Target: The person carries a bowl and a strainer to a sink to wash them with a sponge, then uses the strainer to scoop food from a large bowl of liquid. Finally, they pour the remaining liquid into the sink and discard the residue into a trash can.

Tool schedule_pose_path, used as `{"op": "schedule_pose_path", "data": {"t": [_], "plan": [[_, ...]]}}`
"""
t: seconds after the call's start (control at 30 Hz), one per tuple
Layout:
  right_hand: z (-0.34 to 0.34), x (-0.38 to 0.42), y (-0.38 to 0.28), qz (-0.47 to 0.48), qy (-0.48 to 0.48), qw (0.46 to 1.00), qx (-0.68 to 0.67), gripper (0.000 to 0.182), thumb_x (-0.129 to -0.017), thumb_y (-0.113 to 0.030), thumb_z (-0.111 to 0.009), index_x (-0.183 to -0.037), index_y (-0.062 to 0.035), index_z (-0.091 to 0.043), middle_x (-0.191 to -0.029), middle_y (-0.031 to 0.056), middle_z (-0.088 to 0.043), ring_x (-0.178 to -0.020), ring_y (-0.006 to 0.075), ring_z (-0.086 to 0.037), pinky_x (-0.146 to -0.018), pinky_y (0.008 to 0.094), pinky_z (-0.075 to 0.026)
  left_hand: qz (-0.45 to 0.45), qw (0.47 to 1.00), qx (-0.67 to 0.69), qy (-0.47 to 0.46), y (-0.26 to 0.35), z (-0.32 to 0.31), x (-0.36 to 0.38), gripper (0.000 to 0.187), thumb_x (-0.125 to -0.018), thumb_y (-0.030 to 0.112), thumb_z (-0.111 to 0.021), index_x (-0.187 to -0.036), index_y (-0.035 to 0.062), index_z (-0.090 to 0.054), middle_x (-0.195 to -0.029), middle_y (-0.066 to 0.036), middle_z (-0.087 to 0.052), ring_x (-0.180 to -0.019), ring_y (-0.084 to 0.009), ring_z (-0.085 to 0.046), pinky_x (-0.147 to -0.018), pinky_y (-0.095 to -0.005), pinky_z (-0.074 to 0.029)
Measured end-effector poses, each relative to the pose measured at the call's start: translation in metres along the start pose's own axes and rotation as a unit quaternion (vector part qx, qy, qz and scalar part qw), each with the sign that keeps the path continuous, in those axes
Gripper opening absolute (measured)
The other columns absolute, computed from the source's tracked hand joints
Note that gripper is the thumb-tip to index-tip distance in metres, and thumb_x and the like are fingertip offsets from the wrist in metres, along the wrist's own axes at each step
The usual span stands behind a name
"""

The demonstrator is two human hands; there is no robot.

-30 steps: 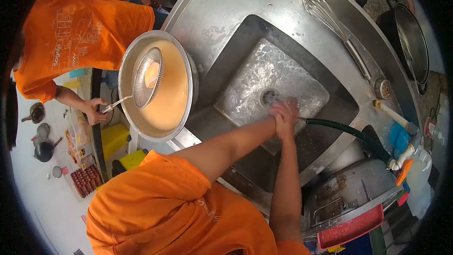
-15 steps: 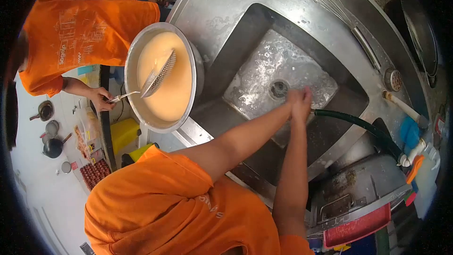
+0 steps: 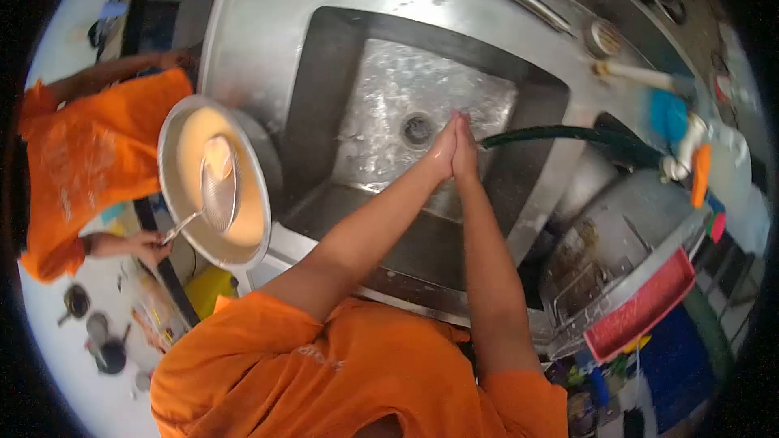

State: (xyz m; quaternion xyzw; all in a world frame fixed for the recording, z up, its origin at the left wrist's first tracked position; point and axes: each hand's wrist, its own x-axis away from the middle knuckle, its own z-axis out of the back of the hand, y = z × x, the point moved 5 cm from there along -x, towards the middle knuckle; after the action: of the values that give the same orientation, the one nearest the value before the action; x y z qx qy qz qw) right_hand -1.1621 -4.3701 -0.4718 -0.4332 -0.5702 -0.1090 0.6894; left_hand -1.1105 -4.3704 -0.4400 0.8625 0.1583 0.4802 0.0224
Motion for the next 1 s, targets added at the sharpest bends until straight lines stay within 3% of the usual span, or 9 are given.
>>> {"op": "schedule_pose_path", "data": {"t": [0.2, 0.27, 0.37, 0.43, 0.57, 0.63, 0.7, 0.8, 1.0], "plan": [[-0.033, 0.011, -0.004, 0.228, -0.094, 0.961, 0.123, 0.062, -0.103, -0.047, -0.04, -0.15, -0.0054, -0.037, -0.156, 0.0137, -0.033, -0.145, 0.0269, -0.028, -0.119, 0.0358, -0.019, -0.088, 0.99, -0.041, -0.103, -0.005, 0.051, -0.083, 0.068, -0.097, 0.062, -0.044, -0.147, 0.0158, -0.041, -0.131, -0.008, -0.055, -0.114, -0.0241, -0.053, -0.095, -0.0417, -0.045], [-0.028, 0.018, 0.011, 0.36, -0.145, 0.891, 0.236, 0.062, -0.103, -0.046, -0.04, -0.148, -0.0042, -0.04, -0.154, 0.0137, -0.037, -0.143, 0.0275, -0.032, -0.118, 0.0354, -0.021, -0.401, 0.893, -0.125, 0.158, 0.019, 0.023, -0.041, 0.066, -0.1, 0.06, -0.038, -0.149, 0.0165, -0.038, -0.128, -0.008, -0.056, -0.11, -0.0244, -0.053, -0.095, -0.0449, -0.045], [0.02, -0.046, 0.02, 0.196, -0.047, 0.978, 0.048, 0.066, -0.103, -0.048, -0.04, -0.148, -0.0005, -0.038, -0.156, 0.0134, -0.035, -0.144, 0.0277, -0.03, -0.119, 0.0356, -0.019, 0.02, 0.997, -0.052, -0.044, 0.009, -0.002, -0.018, 0.07, -0.097, 0.06, -0.047, -0.149, 0.0134, -0.039, -0.143, -0.008, -0.048, -0.128, -0.0248, -0.05, -0.102, -0.0409, -0.044], [0.026, -0.049, 0.034, 0.102, -0.004, 0.993, -0.054, 0.068, -0.103, -0.049, -0.04, -0.148, 0.0013, -0.037, -0.157, 0.0132, -0.034, -0.145, 0.0278, -0.029, -0.119, 0.0357, -0.019, 0.008, 0.993, -0.114, -0.032, -0.026, 0.031, -0.046, 0.077, -0.096, 0.065, -0.042, -0.153, 0.0133, -0.033, -0.153, -0.009, -0.038, -0.139, -0.0251, -0.038, -0.111, -0.0375, -0.035], [-0.032, 0.036, 0.015, 0.381, -0.092, 0.881, 0.266, 0.054, -0.101, -0.035, -0.043, -0.146, -0.0045, -0.043, -0.154, 0.0184, -0.037, -0.146, 0.0364, -0.024, -0.12, 0.0458, -0.017, -0.258, 0.96, 0.109, -0.022, -0.045, 0.114, -0.127, 0.069, -0.1, 0.058, -0.042, -0.15, 0.0101, -0.036, -0.152, -0.012, -0.039, -0.139, -0.0253, -0.037, -0.112, -0.0379, -0.034], [-0.015, 0.058, -0.003, 0.506, -0.096, 0.82, 0.25, 0.049, -0.098, -0.024, -0.045, -0.144, -0.0049, -0.046, -0.155, 0.0184, -0.036, -0.147, 0.0347, -0.023, -0.121, 0.0446, -0.016, 0.067, 0.779, 0.58, -0.229, -0.026, 0.095, -0.124, 0.05, -0.104, 0.041, -0.042, -0.139, 0.0066, -0.05, -0.134, -0.011, -0.057, -0.125, -0.0237, -0.053, -0.104, -0.0388, -0.044], [0.024, 0.025, -0.006, 0.326, 0.009, 0.911, 0.254, 0.044, -0.091, -0.019, -0.053, -0.131, -0.0019, -0.056, -0.134, 0.0197, -0.056, -0.127, 0.0314, -0.052, -0.11, 0.0392, -0.037, -0.035, 0.958, 0.101, -0.266, 0.004, 0.027, -0.061, 0.035, -0.104, 0.031, -0.043, -0.116, 0.0053, -0.063, -0.103, -0.005, -0.067, -0.096, -0.0196, -0.063, -0.085, -0.034, -0.054], [0.055, -0.014, 0.029, 0.354, 0.119, 0.915, 0.152, 0.038, -0.088, -0.006, -0.054, -0.125, 0.0001, -0.057, -0.126, 0.0186, -0.061, -0.117, 0.0297, -0.059, -0.101, 0.0397, -0.043, -0.025, 0.996, -0.086, 0.0, 0.002, 0.021, -0.025, 0.03, -0.103, 0.031, -0.045, -0.097, 0.0091, -0.065, -0.081, -0.003, -0.063, -0.073, -0.0146, -0.061, -0.064, -0.0255, -0.053], [0.035, 0.103, -0.03, 0.295, -0.045, 0.95, -0.096, 0.06, -0.09, 0.0, -0.053, -0.145, -0.0083, -0.03, -0.134, 0.0158, -0.055, -0.122, 0.0268, -0.055, -0.093, 0.0364, -0.045, 0.046, 0.992, -0.099, 0.067, -0.029, 0.07, -0.049, 0.026, -0.1, 0.033, -0.049, -0.088, 0.014, -0.062, -0.071, 0.0, -0.059, -0.054, -0.0093, -0.054, -0.039, -0.0242, -0.039]]}}
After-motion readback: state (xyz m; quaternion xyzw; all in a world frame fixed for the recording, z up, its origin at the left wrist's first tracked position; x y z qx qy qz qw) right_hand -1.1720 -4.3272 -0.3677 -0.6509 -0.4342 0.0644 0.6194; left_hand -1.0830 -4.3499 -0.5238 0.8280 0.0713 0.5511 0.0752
